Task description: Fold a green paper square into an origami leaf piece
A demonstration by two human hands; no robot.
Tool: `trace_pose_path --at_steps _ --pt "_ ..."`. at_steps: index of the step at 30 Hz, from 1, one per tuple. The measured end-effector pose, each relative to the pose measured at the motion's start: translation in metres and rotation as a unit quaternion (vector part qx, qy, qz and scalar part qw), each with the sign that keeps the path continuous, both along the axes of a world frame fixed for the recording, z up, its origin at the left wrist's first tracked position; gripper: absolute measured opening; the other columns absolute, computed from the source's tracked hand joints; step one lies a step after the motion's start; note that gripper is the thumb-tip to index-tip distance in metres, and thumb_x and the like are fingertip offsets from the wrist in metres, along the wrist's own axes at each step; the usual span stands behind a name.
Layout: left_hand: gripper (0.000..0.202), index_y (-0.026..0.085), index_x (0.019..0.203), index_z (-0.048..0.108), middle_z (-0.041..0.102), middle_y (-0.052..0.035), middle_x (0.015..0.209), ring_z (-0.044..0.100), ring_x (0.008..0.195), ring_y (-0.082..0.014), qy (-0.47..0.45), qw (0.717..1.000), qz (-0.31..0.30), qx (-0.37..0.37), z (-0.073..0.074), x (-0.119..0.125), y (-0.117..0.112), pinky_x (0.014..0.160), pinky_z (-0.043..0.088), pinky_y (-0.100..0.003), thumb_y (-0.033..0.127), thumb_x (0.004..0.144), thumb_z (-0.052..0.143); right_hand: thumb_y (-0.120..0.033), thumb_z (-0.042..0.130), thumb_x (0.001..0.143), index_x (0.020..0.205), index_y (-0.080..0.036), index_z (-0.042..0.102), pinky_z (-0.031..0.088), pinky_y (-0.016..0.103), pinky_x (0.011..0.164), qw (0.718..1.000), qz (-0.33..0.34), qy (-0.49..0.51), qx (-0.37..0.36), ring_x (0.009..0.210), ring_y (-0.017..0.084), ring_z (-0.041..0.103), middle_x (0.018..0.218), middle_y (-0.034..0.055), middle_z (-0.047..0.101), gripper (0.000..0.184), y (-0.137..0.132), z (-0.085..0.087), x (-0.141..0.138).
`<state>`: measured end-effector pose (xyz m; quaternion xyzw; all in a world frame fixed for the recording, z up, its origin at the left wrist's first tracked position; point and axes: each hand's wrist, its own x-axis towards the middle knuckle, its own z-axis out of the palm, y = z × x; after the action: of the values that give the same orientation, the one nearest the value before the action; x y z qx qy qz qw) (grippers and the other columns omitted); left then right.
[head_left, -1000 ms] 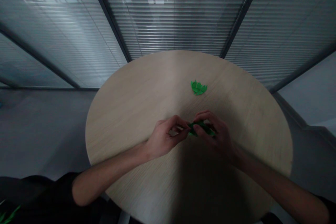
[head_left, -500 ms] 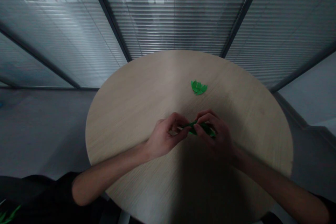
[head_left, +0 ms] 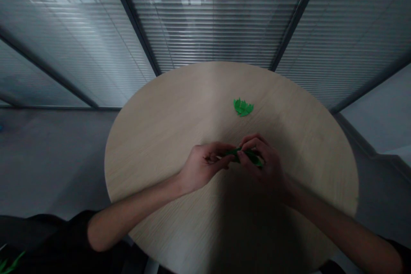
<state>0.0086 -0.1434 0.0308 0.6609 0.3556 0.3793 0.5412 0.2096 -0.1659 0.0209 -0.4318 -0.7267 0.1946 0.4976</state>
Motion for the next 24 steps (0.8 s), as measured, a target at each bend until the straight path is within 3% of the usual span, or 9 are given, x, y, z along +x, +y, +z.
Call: trace_pose_path --at_steps 5,15,24 --pt "0.015 0.014 0.094 0.065 0.071 -0.0008 0.069 0.071 0.059 -0.0114 0.008 1.000 0.021 0.019 0.000 -0.003 0.000 0.049 0.048 -0.016 0.026 0.090 0.074 -0.020 0.064 0.094 0.088 -0.022 0.059 0.053 0.028 0.062 1.000 -0.009 0.004 0.017 0.076 0.016 0.062 0.091 0.0036 0.061 0.008 0.000 0.000 0.000" --pt "0.015 0.014 0.095 0.067 0.073 -0.0024 0.073 0.071 0.063 -0.0123 0.040 0.999 0.004 0.032 0.003 -0.007 0.004 0.053 0.051 -0.018 0.026 0.090 0.073 -0.016 0.065 0.093 0.093 -0.023 0.059 0.054 0.029 0.069 0.998 -0.014 -0.029 0.051 0.083 0.016 0.063 0.097 0.0039 0.061 0.009 -0.001 0.001 0.003" --pt "0.009 0.014 0.094 0.074 0.077 -0.0046 0.081 0.070 0.066 -0.0126 0.104 0.990 0.015 0.098 0.007 -0.011 0.006 0.058 0.053 -0.021 0.022 0.090 0.073 -0.017 0.066 0.094 0.098 -0.025 0.060 0.056 0.036 0.078 0.992 -0.017 -0.078 0.093 0.089 0.020 0.064 0.101 0.0056 0.063 0.011 -0.003 0.001 0.006"
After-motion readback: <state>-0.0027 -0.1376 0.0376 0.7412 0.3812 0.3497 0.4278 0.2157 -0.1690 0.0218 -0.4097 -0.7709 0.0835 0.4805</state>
